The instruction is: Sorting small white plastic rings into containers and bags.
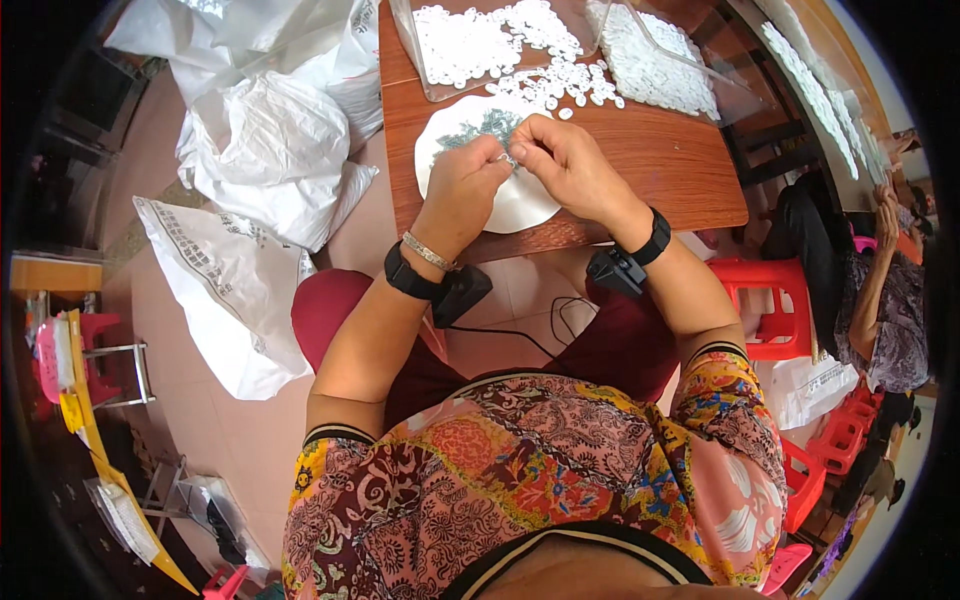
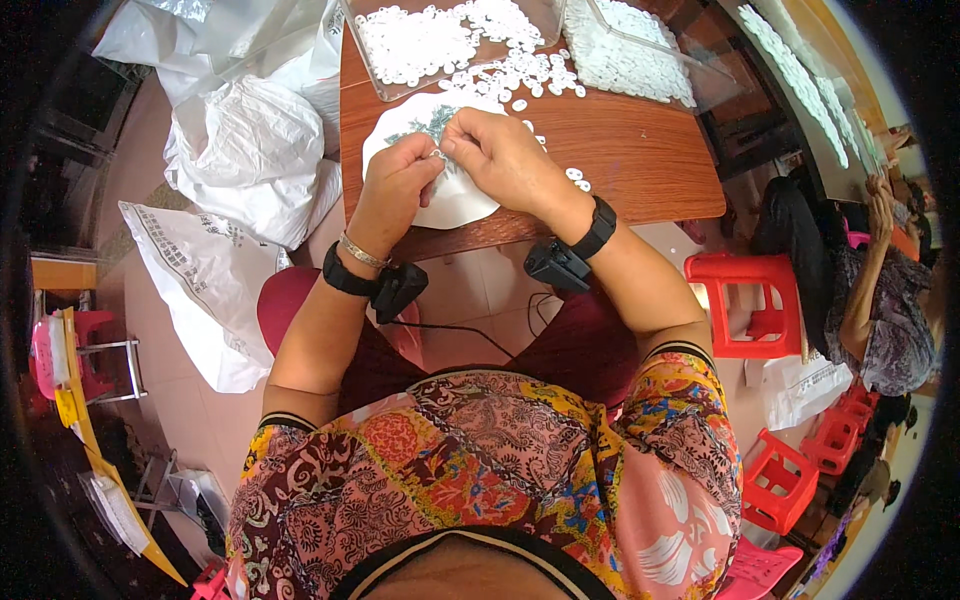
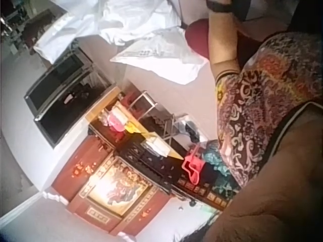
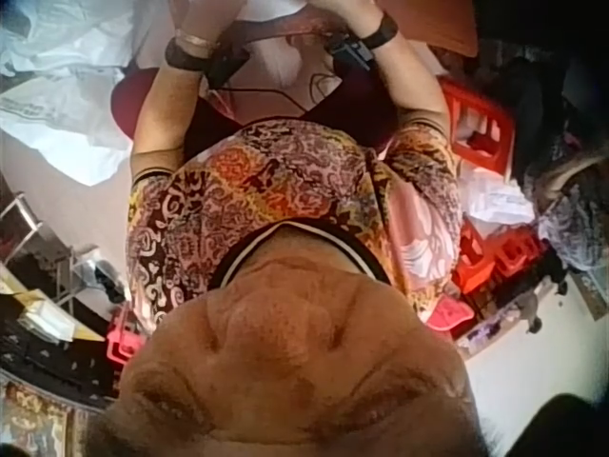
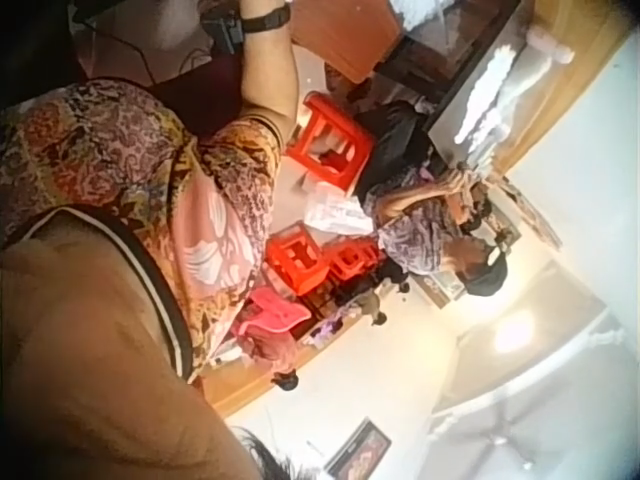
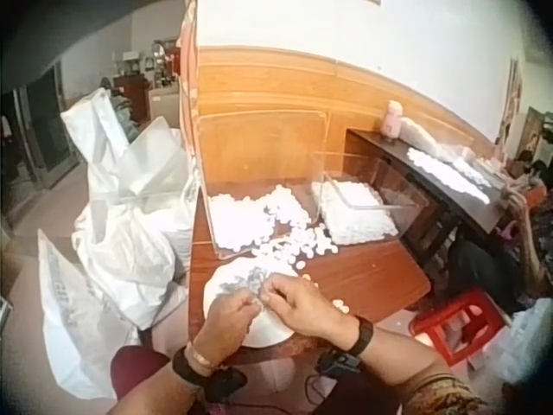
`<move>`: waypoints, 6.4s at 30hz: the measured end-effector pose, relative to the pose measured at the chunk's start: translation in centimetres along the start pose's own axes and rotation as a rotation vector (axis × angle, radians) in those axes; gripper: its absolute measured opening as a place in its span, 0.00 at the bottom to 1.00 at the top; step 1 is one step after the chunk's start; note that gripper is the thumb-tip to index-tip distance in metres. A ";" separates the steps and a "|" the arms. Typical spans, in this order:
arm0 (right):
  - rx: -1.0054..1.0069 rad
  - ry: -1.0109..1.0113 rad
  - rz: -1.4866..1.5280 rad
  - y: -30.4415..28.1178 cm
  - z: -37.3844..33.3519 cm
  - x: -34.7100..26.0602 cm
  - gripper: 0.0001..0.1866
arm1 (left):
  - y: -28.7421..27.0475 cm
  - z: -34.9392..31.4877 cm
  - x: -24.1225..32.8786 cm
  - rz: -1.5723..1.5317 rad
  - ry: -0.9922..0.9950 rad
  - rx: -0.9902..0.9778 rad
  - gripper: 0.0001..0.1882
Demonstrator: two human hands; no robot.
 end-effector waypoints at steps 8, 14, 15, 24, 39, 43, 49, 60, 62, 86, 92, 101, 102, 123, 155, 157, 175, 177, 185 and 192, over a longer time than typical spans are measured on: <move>0.088 0.052 0.062 0.5 -0.6 1.0 0.09 | 1.0 -0.4 0.0 -0.284 -0.184 -0.043 0.09; 0.147 0.095 0.286 1.4 -0.7 1.4 0.08 | 0.6 -0.5 0.2 -0.295 -0.131 -0.035 0.09; 0.155 0.099 0.279 1.3 -0.8 1.4 0.08 | 0.6 -0.5 0.0 -0.286 -0.127 -0.035 0.08; 0.261 0.036 0.244 -1.1 -0.4 1.9 0.10 | 0.2 -0.1 0.3 -0.320 -0.157 0.004 0.07; -0.269 0.246 -0.370 -7.8 -4.7 7.5 0.14 | -2.5 0.4 0.4 -0.351 -0.158 0.038 0.06; -0.147 0.105 -0.490 -7.2 -3.0 9.1 0.09 | -2.1 0.4 0.2 -0.412 -0.159 0.039 0.06; -0.035 0.131 -0.377 -7.5 -2.9 10.4 0.09 | -2.2 0.2 0.5 -0.389 -0.144 0.034 0.06; -0.130 0.197 -0.455 -8.0 -3.4 10.5 0.09 | -0.8 0.0 0.3 -0.387 -0.161 -0.035 0.06; -0.135 0.178 -0.478 -7.9 -3.5 10.5 0.09 | -0.6 -0.2 0.2 -0.398 -0.180 -0.052 0.06; 0.195 0.094 0.711 -0.8 -1.4 3.0 0.06 | 1.5 -0.9 1.1 -0.581 -0.099 -0.124 0.07; 0.217 0.112 0.795 -1.0 -1.6 3.0 0.08 | 1.5 -1.1 1.3 -0.425 -0.118 0.002 0.06; 0.207 0.110 0.794 -1.1 -1.7 2.8 0.08 | 1.5 -1.2 1.2 -0.356 -0.143 0.014 0.07; 0.208 0.099 0.799 -1.2 -1.7 2.8 0.08 | 1.5 -1.2 1.1 -0.353 -0.146 0.018 0.07; 0.037 -0.073 0.577 -0.8 -2.1 0.2 0.08 | 1.9 -0.8 0.6 -0.761 -0.107 -0.283 0.07; 0.170 0.062 0.609 -1.3 -2.3 3.0 0.08 | 2.2 -1.2 0.5 -0.277 -0.211 -0.010 0.07; 0.167 0.037 0.552 -1.3 -2.4 2.4 0.08 | 2.2 -1.2 0.5 -0.254 -0.192 -0.015 0.07; 0.208 -0.133 0.221 -0.6 -2.6 0.6 0.11 | 2.5 -1.4 -0.5 -0.526 -0.266 -0.027 0.07; 0.189 -0.147 0.171 -0.6 -2.6 0.2 0.11 | 2.4 -1.4 -0.4 -0.520 -0.267 -0.028 0.08; 0.223 -0.258 -0.062 -0.6 -2.7 -0.7 0.12 | 2.6 -1.2 -0.5 -0.479 -0.232 -0.006 0.10; 0.154 -0.307 -0.238 -0.6 -3.0 -1.6 0.11 | 2.8 -1.3 -0.2 -0.428 -0.202 -0.001 0.11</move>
Point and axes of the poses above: each hand's wrist, its own z-axis towards the middle knuckle, its own y-axis out of the palm, x = y × z, the point moved 6 cm from there along z, towards the middle knuckle, and after that the axes turned 12 degrees about -y, right-handed, at the moved point
